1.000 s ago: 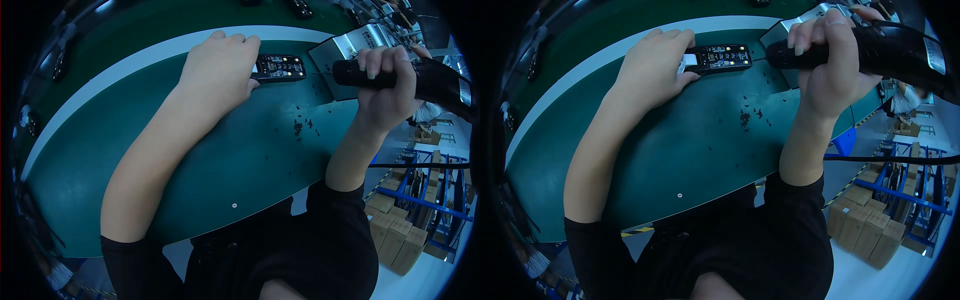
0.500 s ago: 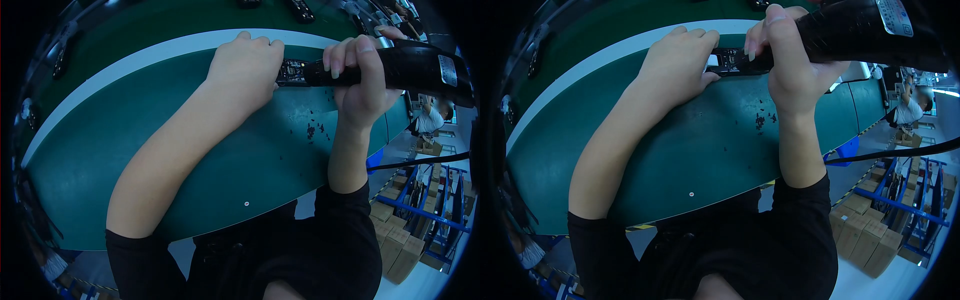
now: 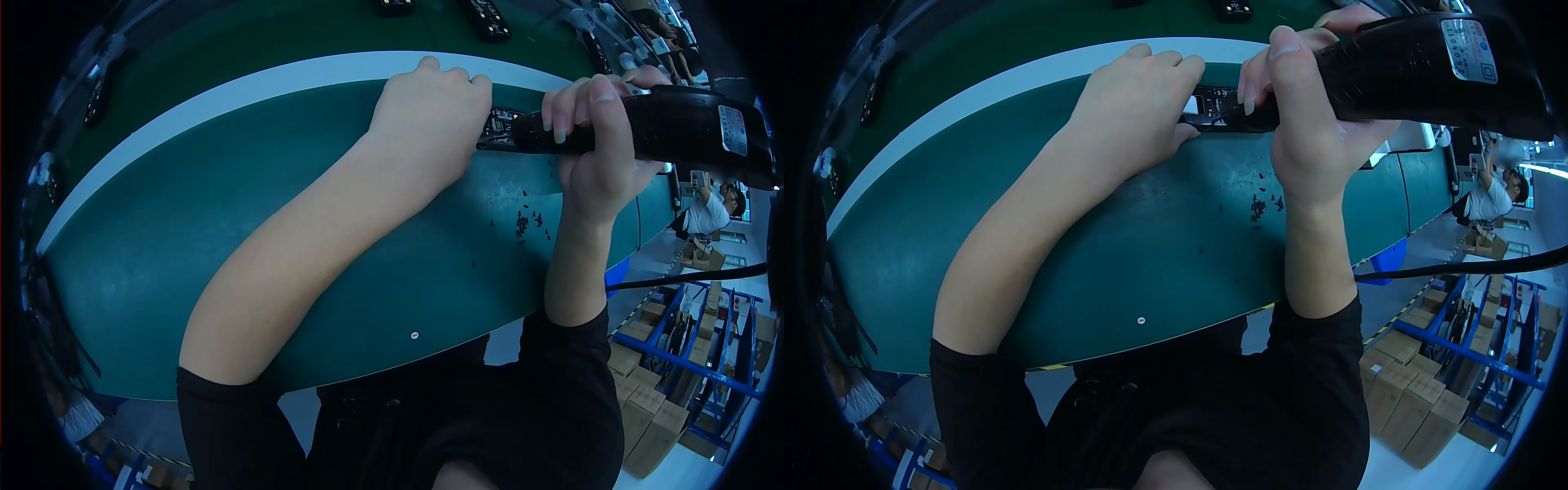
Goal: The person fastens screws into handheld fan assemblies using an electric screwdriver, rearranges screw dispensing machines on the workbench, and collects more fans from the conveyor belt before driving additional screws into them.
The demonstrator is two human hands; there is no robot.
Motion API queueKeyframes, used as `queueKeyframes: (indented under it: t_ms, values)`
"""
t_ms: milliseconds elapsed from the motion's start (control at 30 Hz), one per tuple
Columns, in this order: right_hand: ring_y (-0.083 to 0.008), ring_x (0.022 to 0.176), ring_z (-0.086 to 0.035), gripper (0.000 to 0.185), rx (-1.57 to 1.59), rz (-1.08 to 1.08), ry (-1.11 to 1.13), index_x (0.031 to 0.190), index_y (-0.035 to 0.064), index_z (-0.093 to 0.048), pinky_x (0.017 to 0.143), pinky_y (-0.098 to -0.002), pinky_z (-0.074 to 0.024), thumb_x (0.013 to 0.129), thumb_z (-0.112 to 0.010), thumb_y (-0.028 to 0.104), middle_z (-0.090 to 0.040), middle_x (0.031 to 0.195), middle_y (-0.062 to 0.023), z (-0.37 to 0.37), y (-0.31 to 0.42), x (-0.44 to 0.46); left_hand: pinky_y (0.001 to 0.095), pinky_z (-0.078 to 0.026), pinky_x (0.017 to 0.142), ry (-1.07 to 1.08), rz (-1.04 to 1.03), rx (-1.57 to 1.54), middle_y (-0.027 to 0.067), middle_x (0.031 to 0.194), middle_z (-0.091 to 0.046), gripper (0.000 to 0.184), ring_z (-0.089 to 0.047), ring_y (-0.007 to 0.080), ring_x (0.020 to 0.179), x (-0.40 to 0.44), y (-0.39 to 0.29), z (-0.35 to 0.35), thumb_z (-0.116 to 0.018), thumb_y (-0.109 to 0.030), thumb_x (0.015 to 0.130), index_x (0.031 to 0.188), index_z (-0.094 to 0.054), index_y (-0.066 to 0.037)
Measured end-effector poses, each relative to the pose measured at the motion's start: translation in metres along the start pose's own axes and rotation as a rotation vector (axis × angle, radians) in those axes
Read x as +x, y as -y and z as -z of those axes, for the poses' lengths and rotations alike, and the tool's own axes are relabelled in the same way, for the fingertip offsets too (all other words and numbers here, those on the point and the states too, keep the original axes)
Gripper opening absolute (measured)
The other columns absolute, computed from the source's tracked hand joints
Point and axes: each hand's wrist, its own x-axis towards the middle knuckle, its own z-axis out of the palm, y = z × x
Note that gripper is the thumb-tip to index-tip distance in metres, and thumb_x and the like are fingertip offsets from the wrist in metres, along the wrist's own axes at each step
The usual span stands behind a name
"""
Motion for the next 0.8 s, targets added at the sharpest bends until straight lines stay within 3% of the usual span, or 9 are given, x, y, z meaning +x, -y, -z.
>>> queueKeyframes:
  t_ms: [133, 233, 300, 400, 467, 567, 667, 800]
  values:
    - [-0.0149, 0.058, -0.058, 0.029, 0.053, 0.014, 0.018, 0.115, 0.0045, -0.050, 0.054, -0.0296, -0.0486, 0.093, -0.062, -0.009, -0.059, 0.078, -0.0074, -0.018, -0.003, -0.002, 0.0427, -0.058, 0.087, -0.009, -0.008, -0.106, 0.0125, 0.107, -0.069, 0.043, -0.065, 0.0334, 0.107, -0.001, 0.003, 0.004, -0.083, -0.021, 0.075, 0.111, -0.064, -0.006]
    - [-0.0128, 0.060, -0.048, 0.019, 0.004, -0.087, -0.008, 0.107, 0.0080, -0.045, 0.062, -0.0319, -0.0452, 0.097, -0.060, 0.001, -0.050, 0.073, -0.0037, -0.018, -0.005, -0.003, 0.0406, -0.057, 0.084, 0.091, -0.016, -0.143, 0.0146, 0.108, -0.070, 0.038, -0.064, 0.0339, 0.108, -0.001, 0.006, 0.013, -0.076, -0.014, 0.076, 0.110, -0.064, -0.003]
    - [-0.0130, 0.057, -0.049, 0.024, 0.010, -0.079, -0.099, 0.118, 0.0043, -0.047, 0.058, -0.0303, -0.0453, 0.098, -0.059, -0.001, -0.051, 0.071, -0.0051, -0.012, -0.019, -0.001, 0.0393, -0.056, 0.082, 0.032, 0.029, -0.104, 0.0132, 0.110, -0.070, 0.040, -0.062, 0.0334, 0.111, 0.000, 0.006, 0.005, -0.076, -0.018, 0.077, 0.113, -0.065, -0.004]
    - [-0.0140, 0.057, -0.049, 0.027, -0.040, -0.105, -0.293, 0.121, 0.0017, -0.046, 0.060, -0.0311, -0.0465, 0.097, -0.059, -0.002, -0.052, 0.072, -0.0060, -0.007, -0.008, -0.021, 0.0412, -0.053, 0.083, 0.108, 0.079, -0.046, 0.0112, 0.111, -0.070, 0.043, -0.059, 0.0314, 0.115, -0.001, -0.015, -0.012, -0.079, -0.023, 0.077, 0.114, -0.066, -0.004]
    - [-0.0148, 0.060, -0.049, 0.030, 0.083, -0.094, -0.299, 0.124, 0.0019, -0.046, 0.064, -0.0318, -0.0481, 0.097, -0.059, -0.003, -0.054, 0.075, -0.0072, 0.019, -0.017, -0.027, 0.0439, -0.051, 0.084, 0.237, 0.092, 0.112, 0.0102, 0.110, -0.070, 0.047, -0.059, 0.0310, 0.114, -0.006, -0.003, 0.005, -0.082, -0.025, 0.075, 0.115, -0.066, -0.006]
    - [-0.0147, 0.060, -0.049, 0.032, 0.171, -0.105, -0.302, 0.125, 0.0020, -0.045, 0.064, -0.0316, -0.0478, 0.097, -0.059, -0.001, -0.054, 0.076, -0.0073, 0.030, -0.024, -0.028, 0.0448, -0.047, 0.088, 0.171, 0.244, 0.184, 0.0080, 0.110, -0.070, 0.054, -0.058, 0.0292, 0.115, -0.028, 0.059, 0.040, -0.084, -0.033, 0.074, 0.118, -0.065, -0.010]
    - [-0.0145, 0.060, -0.049, 0.033, 0.227, -0.126, -0.309, 0.126, 0.0020, -0.044, 0.064, -0.0313, -0.0476, 0.097, -0.059, 0.001, -0.055, 0.077, -0.0075, 0.039, -0.035, -0.029, 0.0475, -0.049, 0.095, 0.184, 0.456, 0.254, 0.0089, 0.123, -0.066, 0.060, -0.056, 0.0310, 0.123, -0.054, 0.132, 0.084, -0.082, -0.040, 0.080, 0.128, -0.060, -0.012]
    - [-0.0143, 0.060, -0.049, 0.034, 0.273, -0.153, -0.317, 0.128, 0.0021, -0.043, 0.063, -0.0310, -0.0472, 0.097, -0.059, 0.003, -0.055, 0.079, -0.0077, 0.054, -0.046, -0.029, 0.0475, -0.050, 0.100, 0.204, 0.638, 0.327, 0.0088, 0.131, -0.063, 0.055, -0.055, 0.0320, 0.125, -0.065, 0.207, 0.116, -0.077, -0.037, 0.087, 0.133, -0.057, -0.015]
